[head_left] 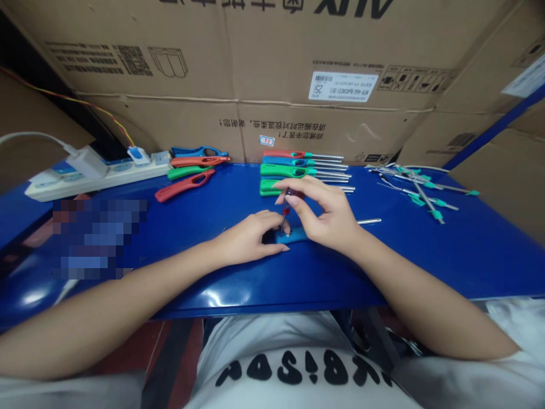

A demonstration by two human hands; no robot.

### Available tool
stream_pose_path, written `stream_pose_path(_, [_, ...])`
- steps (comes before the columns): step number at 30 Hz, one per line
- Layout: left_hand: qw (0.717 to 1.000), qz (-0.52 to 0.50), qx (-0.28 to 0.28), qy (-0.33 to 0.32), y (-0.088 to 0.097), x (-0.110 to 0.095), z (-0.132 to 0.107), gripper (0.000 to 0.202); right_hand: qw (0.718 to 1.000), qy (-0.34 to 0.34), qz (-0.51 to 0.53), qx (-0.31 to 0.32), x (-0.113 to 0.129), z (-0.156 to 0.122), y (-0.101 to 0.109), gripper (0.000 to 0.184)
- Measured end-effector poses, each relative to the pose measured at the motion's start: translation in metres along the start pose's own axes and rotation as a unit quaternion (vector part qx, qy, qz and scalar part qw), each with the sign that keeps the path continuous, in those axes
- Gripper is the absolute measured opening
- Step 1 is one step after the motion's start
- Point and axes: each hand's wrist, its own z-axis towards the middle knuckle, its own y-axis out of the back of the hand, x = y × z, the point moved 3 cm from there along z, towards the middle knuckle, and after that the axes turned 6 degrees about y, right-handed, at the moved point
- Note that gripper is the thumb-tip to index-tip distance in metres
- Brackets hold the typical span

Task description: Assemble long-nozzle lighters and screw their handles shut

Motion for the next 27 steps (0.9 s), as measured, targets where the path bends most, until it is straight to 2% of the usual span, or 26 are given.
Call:
stream_pose_path(4, [1.0, -0.004, 0.009, 0.004, 0.0001, -0.0006, 0.0005, 0.022, 0.997, 0.035, -0.06, -0.03, -0.0037, 0.0011, 0.0041, 0.008])
stream_pose_path(8, [1.0, -0.006, 0.009, 0.005, 0.0003, -0.001, 0.0007, 0.021, 0.995, 0.063, -0.079, -0.003, -0.0025, 0.0008, 0.0029, 0.011])
stream_pose_path(12, [1.0, -0.006, 0.002, 0.0, 0.0002, 0.0, 0.0003, 0.022, 0.999, 0.004, 0.002, 0.039, -0.0042, -0.0018, -0.0023, 0.029])
stream_pose_path(15, [1.0, -0.002, -0.001, -0.003, -0.0004, 0.0012, 0.0001, 0.021, 0.999, -0.013, 0.028, 0.03, -0.0063, -0.0029, -0.0032, 0.024])
stream_pose_path(18, [1.0, -0.003, -0.004, -0.009, -0.0011, 0.0019, 0.0003, 0.021, 0.999, 0.031, -0.025, -0.001, -0.0051, -0.0024, -0.0011, 0.013])
stream_pose_path(21, [1.0, -0.004, -0.01, -0.016, -0.0012, 0.0018, 0.0005, 0.021, 0.996, 0.071, -0.053, 0.01, -0.0008, -0.0017, -0.0019, 0.014])
stream_pose_path(25, [1.0, 0.002, -0.009, -0.008, -0.001, 0.0015, 0.0004, 0.019, 0.999, 0.011, 0.014, 0.041, -0.0001, -0.0011, -0.0051, 0.028])
stream_pose_path(27, [1.0, 0.002, -0.009, -0.006, -0.0008, 0.0012, 0.0003, 0.02, 0.999, -0.007, 0.032, 0.036, -0.0015, -0.001, -0.0049, 0.027])
